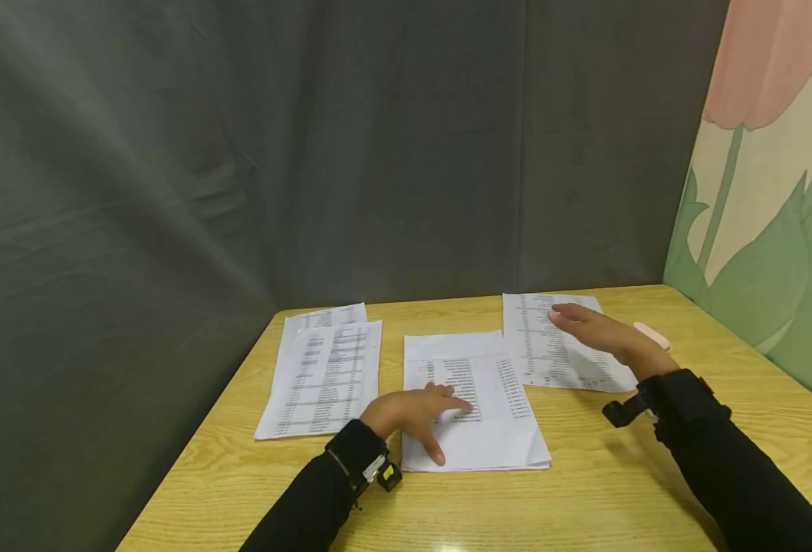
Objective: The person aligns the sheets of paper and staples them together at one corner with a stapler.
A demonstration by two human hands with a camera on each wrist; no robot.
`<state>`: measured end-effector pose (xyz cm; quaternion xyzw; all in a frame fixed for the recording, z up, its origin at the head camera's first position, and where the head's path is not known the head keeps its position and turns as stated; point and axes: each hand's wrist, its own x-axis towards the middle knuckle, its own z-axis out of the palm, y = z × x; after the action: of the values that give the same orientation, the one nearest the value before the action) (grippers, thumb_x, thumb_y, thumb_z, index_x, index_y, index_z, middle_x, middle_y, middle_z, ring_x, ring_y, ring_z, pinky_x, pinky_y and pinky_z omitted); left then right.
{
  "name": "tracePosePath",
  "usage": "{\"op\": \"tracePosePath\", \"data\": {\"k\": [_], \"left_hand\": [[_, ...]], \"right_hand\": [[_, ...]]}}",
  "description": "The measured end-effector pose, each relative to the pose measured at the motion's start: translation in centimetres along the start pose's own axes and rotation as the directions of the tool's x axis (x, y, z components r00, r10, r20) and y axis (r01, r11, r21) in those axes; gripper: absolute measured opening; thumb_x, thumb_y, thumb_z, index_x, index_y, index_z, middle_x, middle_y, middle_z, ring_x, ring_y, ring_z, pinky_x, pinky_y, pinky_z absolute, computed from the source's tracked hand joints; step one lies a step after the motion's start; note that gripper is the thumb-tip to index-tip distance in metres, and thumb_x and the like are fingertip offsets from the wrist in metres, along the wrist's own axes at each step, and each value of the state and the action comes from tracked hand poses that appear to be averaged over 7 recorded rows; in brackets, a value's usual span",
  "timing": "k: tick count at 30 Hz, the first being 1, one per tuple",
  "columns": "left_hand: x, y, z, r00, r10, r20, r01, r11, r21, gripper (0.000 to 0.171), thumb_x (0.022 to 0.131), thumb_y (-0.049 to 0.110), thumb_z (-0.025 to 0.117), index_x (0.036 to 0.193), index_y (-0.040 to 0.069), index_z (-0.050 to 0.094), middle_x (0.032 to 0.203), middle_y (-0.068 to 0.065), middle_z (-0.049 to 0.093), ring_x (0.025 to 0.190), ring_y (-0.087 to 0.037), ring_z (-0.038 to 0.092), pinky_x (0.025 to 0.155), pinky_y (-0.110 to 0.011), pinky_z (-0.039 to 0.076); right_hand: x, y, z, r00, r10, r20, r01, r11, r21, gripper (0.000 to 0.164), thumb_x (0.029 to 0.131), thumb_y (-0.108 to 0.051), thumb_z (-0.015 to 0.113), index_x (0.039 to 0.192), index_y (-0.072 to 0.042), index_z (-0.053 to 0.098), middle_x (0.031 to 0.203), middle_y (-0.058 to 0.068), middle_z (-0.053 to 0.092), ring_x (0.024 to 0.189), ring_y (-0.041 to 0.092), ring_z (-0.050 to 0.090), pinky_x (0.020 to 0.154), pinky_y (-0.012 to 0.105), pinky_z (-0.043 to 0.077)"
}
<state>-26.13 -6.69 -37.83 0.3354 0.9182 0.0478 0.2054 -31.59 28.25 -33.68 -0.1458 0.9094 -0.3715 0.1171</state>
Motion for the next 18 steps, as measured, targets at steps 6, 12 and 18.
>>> {"op": "tracePosePath", "data": {"k": [6,12,18], "left_hand": [[0.0,-0.1,0.0,1.0,0.009,-0.001,-0.009,1.0,0.017,0.096,0.071,0.041,0.087,0.153,0.038,0.037,0.167,-0.005,0.022,0.154,-0.034,0.019,0.122,-0.05,0.026],[0.1,-0.2,-0.1,1.0,0.012,-0.001,-0.012,1.0,0.022,0.095,0.072,0.04,0.087,0.153,0.037,0.038,0.167,-0.005,0.022,0.155,-0.032,0.019,0.122,-0.049,0.026],[0.1,-0.2,-0.1,1.0,0.01,0.008,-0.01,1.0,0.002,0.095,0.072,0.039,0.088,0.153,0.037,0.038,0.167,-0.005,0.021,0.155,-0.032,0.018,0.123,-0.049,0.025]], "right_hand": [[0.1,1.8,-1.9,0.994,0.11,-0.003,-0.105,0.957,0.27,0.09,0.104,-0.058,0.031,0.156,0.007,-0.002,0.162,0.035,0.0,0.147,0.057,0.008,0.119,0.067,0.013],[-0.8,3.7,-3.0,0.977,0.211,-0.044,-0.165,0.862,0.48,0.075,0.107,-0.048,0.029,0.159,-0.003,-0.001,0.165,0.026,-0.01,0.15,0.053,-0.004,0.122,0.064,0.004],[-2.5,4.9,-2.2,0.961,0.258,-0.097,-0.173,0.839,0.517,0.088,0.098,-0.066,0.039,0.161,-0.014,0.007,0.167,0.018,-0.013,0.15,0.051,-0.006,0.119,0.068,0.006]]}}
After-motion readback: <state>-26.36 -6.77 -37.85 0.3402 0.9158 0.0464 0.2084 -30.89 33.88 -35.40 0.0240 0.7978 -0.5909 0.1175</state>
